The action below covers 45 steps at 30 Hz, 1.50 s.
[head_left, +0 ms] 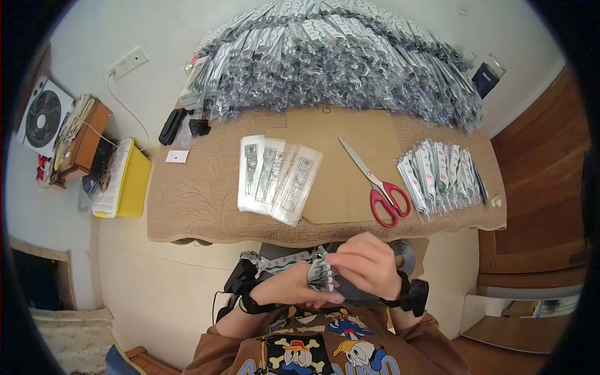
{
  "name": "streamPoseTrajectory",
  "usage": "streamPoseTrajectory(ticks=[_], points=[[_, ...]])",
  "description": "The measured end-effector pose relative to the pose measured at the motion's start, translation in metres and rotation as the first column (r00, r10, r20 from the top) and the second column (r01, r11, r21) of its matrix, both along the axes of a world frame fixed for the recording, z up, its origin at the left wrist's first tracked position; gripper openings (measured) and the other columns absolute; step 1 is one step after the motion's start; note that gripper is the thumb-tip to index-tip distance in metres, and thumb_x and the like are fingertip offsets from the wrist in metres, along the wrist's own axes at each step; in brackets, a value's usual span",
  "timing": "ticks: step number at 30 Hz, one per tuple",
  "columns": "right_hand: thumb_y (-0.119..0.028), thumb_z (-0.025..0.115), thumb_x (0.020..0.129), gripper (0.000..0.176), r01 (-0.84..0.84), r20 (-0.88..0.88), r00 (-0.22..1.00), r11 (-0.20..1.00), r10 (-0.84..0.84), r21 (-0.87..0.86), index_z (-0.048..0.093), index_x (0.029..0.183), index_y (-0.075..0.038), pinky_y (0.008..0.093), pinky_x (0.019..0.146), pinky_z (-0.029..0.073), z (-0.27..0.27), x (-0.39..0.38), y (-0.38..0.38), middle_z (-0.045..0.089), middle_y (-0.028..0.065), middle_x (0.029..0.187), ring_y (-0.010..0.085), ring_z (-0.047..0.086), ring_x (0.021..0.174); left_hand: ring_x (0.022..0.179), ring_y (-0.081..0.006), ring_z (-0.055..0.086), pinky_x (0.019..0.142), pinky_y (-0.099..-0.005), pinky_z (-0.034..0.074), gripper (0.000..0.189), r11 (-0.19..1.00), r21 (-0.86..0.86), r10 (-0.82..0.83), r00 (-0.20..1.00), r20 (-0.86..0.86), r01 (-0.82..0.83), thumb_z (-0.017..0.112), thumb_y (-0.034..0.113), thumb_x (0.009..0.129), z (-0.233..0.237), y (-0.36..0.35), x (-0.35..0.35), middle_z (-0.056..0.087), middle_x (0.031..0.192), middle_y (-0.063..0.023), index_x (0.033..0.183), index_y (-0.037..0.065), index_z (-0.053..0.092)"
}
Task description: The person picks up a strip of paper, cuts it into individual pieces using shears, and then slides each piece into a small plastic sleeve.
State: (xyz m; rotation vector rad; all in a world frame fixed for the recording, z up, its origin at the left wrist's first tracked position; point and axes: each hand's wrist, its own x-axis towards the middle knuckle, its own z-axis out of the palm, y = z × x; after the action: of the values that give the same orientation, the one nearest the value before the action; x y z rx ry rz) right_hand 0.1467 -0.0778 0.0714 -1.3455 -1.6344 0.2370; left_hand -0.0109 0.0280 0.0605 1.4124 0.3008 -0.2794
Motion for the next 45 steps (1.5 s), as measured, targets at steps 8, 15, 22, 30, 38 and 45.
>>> streamPoseTrajectory(ticks=[8, 15, 22, 30, 38, 45], points=[[-0.006, 0.065, 0.067, 0.026, 0.006, 0.270, 0.963, 0.999, -0.021, 0.054, 0.061, 0.092, -0.001, 0.0321, 0.070, 0.046, -0.003, 0.001, -0.001, 0.056, 0.0080, 0.096, 0.0226, 0.055, 0.082, 0.052, -0.0111, 0.053, 0.064, -0.0257, 0.045, 0.035, 0.991, -0.128, 0.044, 0.999, 0.006, -0.043, 0.039, 0.029, 0.092, -0.010, 0.013, 0.001, 0.055, 0.062, -0.0004, 0.100, -0.001, 0.055], [-0.008, 0.057, 0.079, 0.017, 0.208, -0.256, 0.934, 0.962, -0.249, -0.176, 0.058, 0.094, -0.002, 0.0297, 0.071, 0.044, -0.023, -0.024, -0.014, 0.054, 0.0105, 0.097, 0.0228, 0.054, 0.083, 0.084, -0.0166, 0.055, 0.087, -0.0315, 0.038, 0.046, 0.892, -0.074, 0.440, 0.817, 0.371, -0.447, 0.031, 0.034, 0.093, -0.014, 0.001, 0.015, 0.057, 0.094, -0.0083, 0.122, 0.000, 0.042], [-0.009, 0.054, 0.082, 0.020, -0.211, -0.700, 0.670, 0.841, -0.246, -0.497, 0.054, 0.101, -0.005, 0.0264, 0.064, 0.043, -0.036, -0.039, -0.003, 0.054, 0.0063, 0.088, 0.0213, 0.055, 0.070, 0.106, -0.0205, 0.044, 0.092, -0.0357, 0.034, 0.046, 0.709, -0.294, 0.704, 0.624, 0.339, -0.641, 0.037, 0.025, 0.092, -0.012, -0.010, 0.026, 0.050, 0.113, -0.0102, 0.131, 0.001, 0.028], [-0.007, 0.056, 0.079, 0.023, 0.130, 0.442, 0.897, 0.967, -0.021, -0.218, 0.053, 0.102, -0.005, 0.0258, 0.056, 0.045, -0.024, -0.013, 0.004, 0.057, 0.0104, 0.075, 0.0222, 0.056, 0.062, 0.103, -0.0228, 0.046, 0.091, -0.0362, 0.035, 0.045, 0.196, -0.922, 0.854, 0.520, -0.008, -0.334, 0.045, 0.011, 0.087, -0.033, 0.007, 0.021, 0.052, 0.104, -0.0088, 0.128, 0.001, 0.029], [-0.002, 0.056, 0.079, 0.024, 0.152, 0.111, 0.982, 0.988, -0.153, 0.015, 0.057, 0.103, -0.002, 0.0244, 0.059, 0.046, -0.026, 0.001, 0.003, 0.061, 0.0113, 0.078, 0.0193, 0.060, 0.067, 0.111, -0.0251, 0.043, 0.099, -0.0396, 0.028, 0.039, 0.438, -0.664, 0.842, 0.535, 0.067, -0.606, 0.052, 0.008, 0.083, -0.005, 0.028, 0.030, 0.051, 0.109, -0.0112, 0.120, 0.001, 0.043], [-0.002, 0.049, 0.085, 0.020, 0.155, -0.649, 0.678, 0.930, -0.346, -0.334, 0.056, 0.103, 0.001, 0.0255, 0.070, 0.045, -0.019, -0.005, -0.015, 0.063, 0.0104, 0.085, 0.0146, 0.058, 0.077, 0.118, -0.0282, 0.039, 0.100, -0.0396, 0.028, 0.022, -0.152, 0.874, 0.242, 0.840, 0.486, -0.462, 0.060, 0.012, 0.076, -0.009, 0.071, 0.032, 0.047, 0.121, -0.0129, 0.098, 0.008, 0.064]])
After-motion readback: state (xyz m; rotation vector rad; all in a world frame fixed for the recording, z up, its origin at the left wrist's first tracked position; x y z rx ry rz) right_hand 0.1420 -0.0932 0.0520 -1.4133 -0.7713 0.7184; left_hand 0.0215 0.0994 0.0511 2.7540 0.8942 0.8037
